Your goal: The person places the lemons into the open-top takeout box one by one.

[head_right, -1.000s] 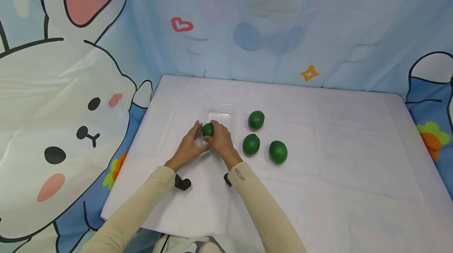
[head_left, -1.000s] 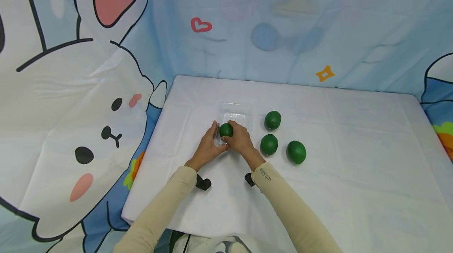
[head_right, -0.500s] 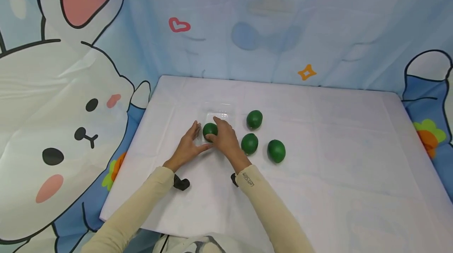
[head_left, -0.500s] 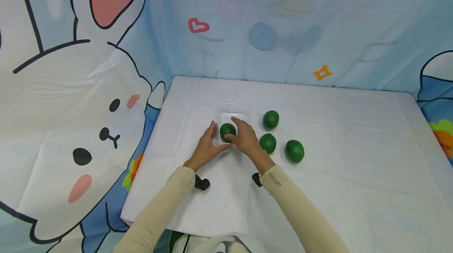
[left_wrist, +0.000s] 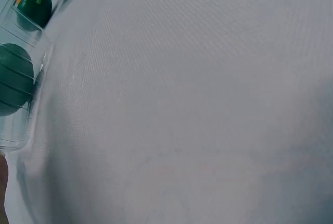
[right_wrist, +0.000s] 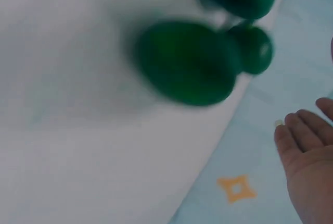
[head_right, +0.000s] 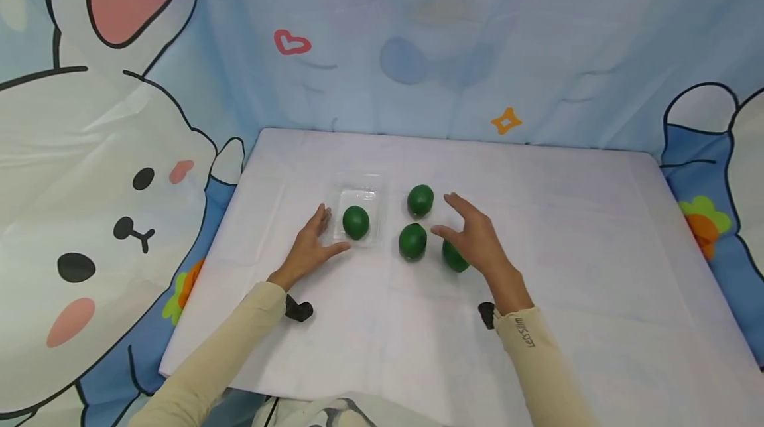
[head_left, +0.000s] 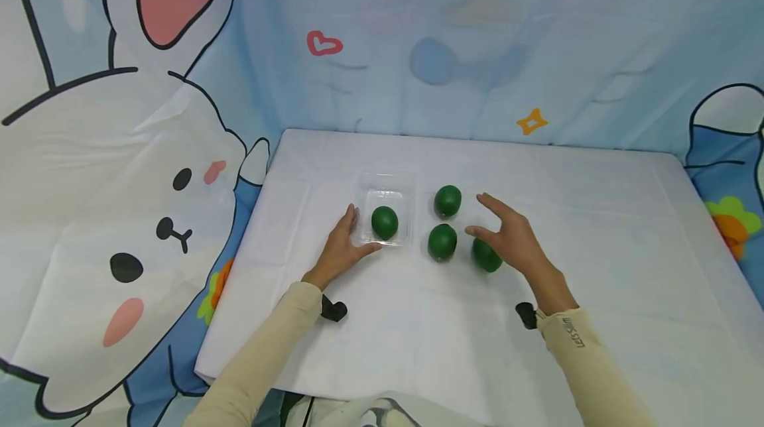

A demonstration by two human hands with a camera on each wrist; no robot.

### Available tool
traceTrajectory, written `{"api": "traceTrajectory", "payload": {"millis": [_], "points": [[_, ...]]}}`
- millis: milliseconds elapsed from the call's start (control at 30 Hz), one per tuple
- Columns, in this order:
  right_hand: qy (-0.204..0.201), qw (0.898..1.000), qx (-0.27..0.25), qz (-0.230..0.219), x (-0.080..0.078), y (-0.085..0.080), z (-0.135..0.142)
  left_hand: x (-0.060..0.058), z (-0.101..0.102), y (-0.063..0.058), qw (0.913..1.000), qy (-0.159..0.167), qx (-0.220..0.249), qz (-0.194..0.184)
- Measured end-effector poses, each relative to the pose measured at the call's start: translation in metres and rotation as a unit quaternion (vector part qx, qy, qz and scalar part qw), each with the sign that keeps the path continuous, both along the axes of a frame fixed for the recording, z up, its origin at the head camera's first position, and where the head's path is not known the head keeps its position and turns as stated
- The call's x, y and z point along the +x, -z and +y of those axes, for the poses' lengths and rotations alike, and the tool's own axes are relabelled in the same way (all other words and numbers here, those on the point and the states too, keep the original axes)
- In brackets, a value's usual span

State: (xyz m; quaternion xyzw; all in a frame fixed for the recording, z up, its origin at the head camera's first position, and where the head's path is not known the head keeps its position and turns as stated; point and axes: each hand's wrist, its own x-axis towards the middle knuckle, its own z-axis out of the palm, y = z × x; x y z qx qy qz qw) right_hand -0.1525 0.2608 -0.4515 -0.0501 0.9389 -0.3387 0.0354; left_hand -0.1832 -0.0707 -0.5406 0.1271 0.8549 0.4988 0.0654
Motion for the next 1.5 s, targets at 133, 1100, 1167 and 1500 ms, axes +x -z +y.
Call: {"api": "traceTrajectory", "payload": {"millis": [133, 1100, 1167, 1500], "points": [[-0.01, 0.999, 0.002, -0.041, 0.01, 0.013, 0.034, 0.001, -0.001, 0.0, 1.0, -0.003, 0.0, -0.002], [-0.022, 0.998, -0.024, -0.044, 0.033, 0.062, 0.041, 0.004, 0.0, -0.002, 0.9996, -0.01, 0.018, -0.019], [-0.021, 0.998, -0.029, -0.042, 0.034, 0.062, 0.041, 0.004, 0.0, -0.002, 0.9996, -0.011, 0.017, -0.019], [-0.03, 0.996, -0.076, 0.017, 0.025, 0.041, 0.021, 0.004, 0.0, 0.0, 0.9998, -0.011, 0.015, -0.003]]}}
